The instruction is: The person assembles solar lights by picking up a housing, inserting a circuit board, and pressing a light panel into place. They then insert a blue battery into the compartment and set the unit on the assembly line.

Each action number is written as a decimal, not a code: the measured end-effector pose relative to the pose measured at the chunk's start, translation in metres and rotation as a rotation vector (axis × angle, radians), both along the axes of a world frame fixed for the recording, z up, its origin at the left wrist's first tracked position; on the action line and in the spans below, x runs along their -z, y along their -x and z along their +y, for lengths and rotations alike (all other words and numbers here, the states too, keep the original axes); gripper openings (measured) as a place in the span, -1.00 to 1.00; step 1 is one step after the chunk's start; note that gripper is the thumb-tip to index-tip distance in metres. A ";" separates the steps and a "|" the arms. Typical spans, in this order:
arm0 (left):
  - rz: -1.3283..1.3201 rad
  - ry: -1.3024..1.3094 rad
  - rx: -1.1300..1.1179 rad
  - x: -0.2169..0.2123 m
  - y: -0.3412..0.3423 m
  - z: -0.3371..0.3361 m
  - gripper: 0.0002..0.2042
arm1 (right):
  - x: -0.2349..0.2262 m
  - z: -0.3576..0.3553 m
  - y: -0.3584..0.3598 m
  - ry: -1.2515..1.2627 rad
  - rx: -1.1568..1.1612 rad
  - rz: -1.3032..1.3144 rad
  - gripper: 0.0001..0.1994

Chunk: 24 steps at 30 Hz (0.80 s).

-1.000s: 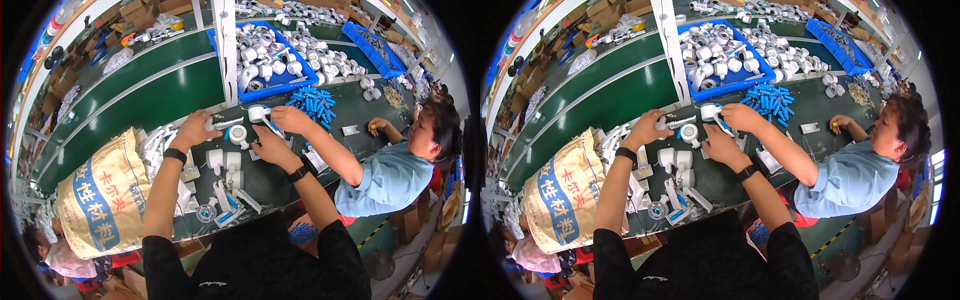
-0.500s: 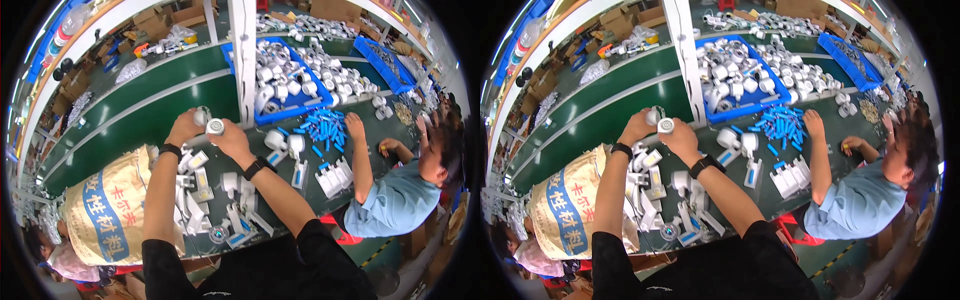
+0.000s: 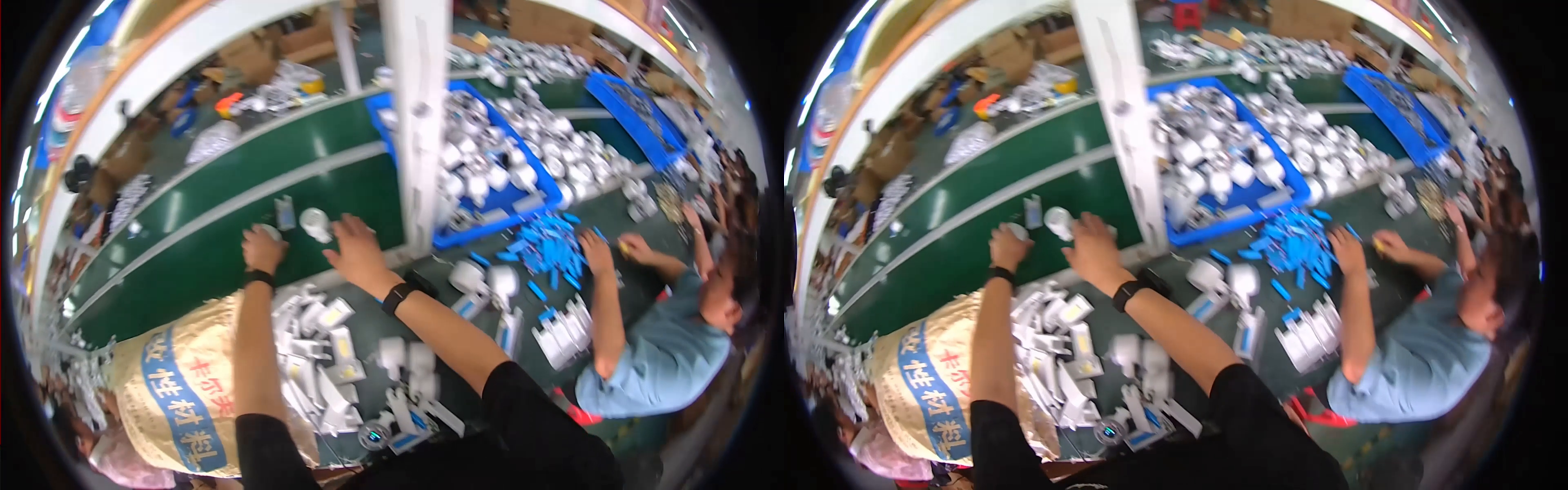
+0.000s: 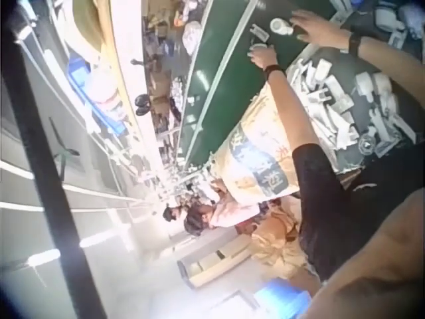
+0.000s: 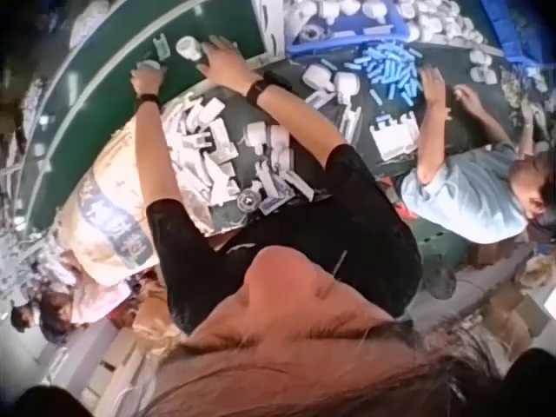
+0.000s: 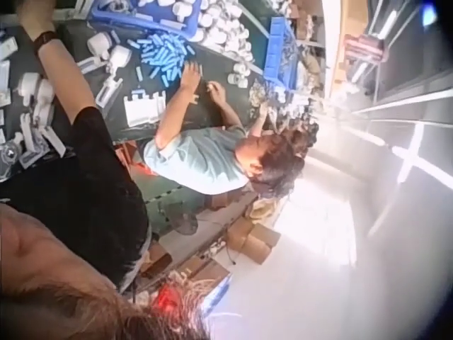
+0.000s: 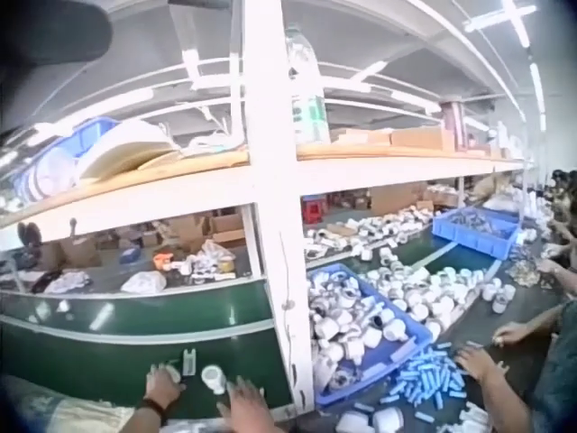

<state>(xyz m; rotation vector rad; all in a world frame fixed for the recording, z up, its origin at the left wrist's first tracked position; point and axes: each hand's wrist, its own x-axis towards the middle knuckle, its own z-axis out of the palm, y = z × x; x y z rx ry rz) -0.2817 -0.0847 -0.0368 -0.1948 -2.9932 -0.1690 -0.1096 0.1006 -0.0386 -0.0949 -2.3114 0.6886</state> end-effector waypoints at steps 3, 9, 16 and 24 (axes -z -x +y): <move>0.016 -0.105 0.505 -0.035 -0.034 0.010 -0.61 | -0.058 0.029 -0.104 0.215 -0.319 -0.348 -0.77; -0.273 -0.300 0.967 -0.069 -0.208 0.127 -0.55 | -0.040 0.156 -0.269 0.152 0.473 -0.340 -0.66; -0.271 -0.502 0.948 -0.017 -0.281 0.198 -0.31 | 0.009 0.175 -0.267 0.297 0.489 -0.443 -0.25; -0.416 -0.458 1.033 -0.024 -0.243 0.166 -0.38 | 0.004 0.164 -0.261 0.469 0.095 -0.475 -0.35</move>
